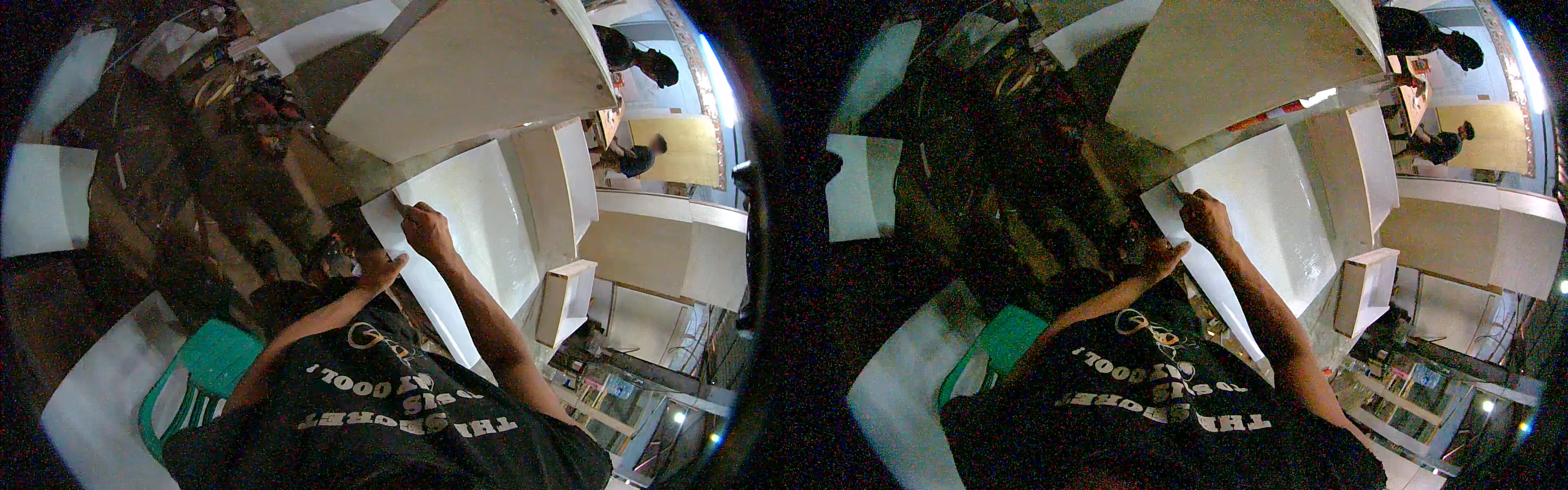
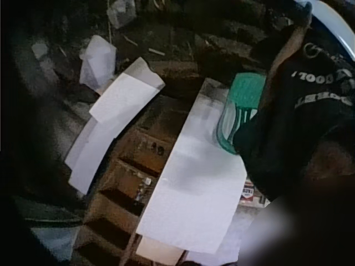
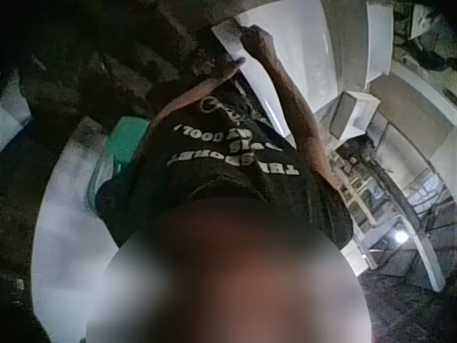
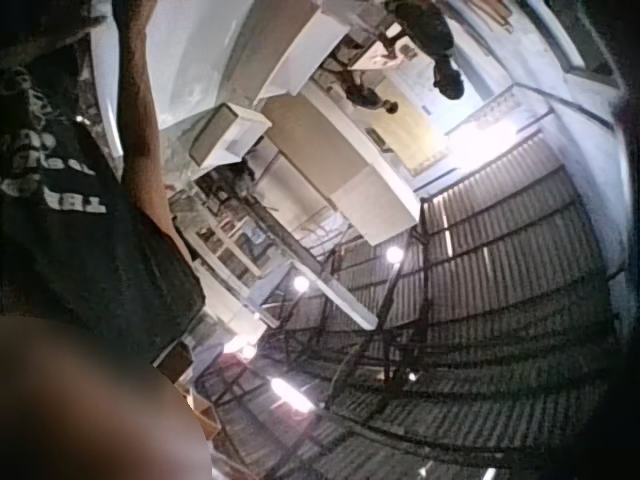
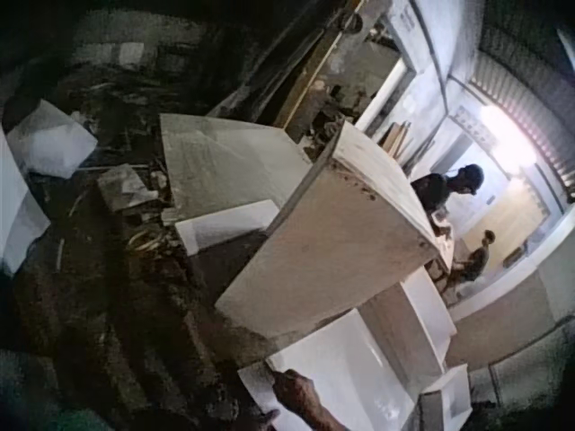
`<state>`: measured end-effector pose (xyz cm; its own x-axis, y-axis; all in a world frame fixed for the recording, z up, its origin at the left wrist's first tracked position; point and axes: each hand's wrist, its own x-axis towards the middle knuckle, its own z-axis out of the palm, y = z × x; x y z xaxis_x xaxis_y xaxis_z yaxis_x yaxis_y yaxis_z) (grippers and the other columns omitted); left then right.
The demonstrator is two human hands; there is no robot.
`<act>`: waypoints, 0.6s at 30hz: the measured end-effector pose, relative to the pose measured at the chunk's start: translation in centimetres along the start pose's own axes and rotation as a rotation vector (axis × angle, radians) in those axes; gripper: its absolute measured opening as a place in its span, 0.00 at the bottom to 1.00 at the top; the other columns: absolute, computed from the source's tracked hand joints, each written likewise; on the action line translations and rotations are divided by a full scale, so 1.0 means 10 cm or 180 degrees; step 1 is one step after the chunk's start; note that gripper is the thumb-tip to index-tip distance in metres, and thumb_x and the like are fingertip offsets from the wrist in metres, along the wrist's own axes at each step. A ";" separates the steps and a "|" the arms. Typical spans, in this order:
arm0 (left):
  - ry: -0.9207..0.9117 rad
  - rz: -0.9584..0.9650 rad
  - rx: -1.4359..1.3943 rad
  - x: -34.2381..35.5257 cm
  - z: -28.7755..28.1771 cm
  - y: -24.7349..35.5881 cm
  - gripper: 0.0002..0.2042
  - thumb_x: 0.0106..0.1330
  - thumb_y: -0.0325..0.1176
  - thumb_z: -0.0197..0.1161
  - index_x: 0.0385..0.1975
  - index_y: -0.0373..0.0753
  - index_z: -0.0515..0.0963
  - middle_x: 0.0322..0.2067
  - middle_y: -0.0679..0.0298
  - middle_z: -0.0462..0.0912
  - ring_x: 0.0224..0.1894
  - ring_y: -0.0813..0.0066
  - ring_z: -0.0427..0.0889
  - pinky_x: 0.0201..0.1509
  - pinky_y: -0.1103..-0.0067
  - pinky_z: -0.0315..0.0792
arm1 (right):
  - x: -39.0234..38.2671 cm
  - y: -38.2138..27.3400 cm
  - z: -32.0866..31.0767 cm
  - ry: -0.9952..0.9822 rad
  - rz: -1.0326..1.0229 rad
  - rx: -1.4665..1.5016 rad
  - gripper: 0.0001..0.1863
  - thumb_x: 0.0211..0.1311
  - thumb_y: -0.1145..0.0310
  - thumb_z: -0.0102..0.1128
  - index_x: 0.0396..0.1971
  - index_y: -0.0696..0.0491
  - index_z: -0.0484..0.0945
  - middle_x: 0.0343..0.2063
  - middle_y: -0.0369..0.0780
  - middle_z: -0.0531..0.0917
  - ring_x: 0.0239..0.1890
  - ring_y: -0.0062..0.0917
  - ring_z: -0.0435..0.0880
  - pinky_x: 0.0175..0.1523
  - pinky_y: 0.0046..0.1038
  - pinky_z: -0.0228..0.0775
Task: The person pours a yellow liquid from a metal can onto a white rectangular wooden panel and spreads it evenly using a small rectangular block. The person repeats this process multiple times, flipping the panel to treat different areas.
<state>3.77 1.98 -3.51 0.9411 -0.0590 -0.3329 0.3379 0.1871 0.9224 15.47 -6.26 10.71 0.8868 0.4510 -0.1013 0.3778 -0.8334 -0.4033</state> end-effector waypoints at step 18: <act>0.0110 -0.0544 0.0778 -0.28 -0.14 0.68 0.27 0.59 0.59 0.67 0.30 0.33 0.81 0.27 0.55 0.85 0.29 0.58 0.81 0.37 0.62 0.74 | 0.17 -1.18 0.92 -0.0551 -0.0126 0.1296 0.17 0.57 0.69 0.61 0.47 0.53 0.81 0.39 0.47 0.83 0.40 0.40 0.85 0.44 0.39 0.78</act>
<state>3.38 4.79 3.45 0.8711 -0.0352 -0.4899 0.4871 -0.0647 0.8709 10.11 7.26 6.94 0.8029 0.5557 -0.2156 0.2440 -0.6364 -0.7317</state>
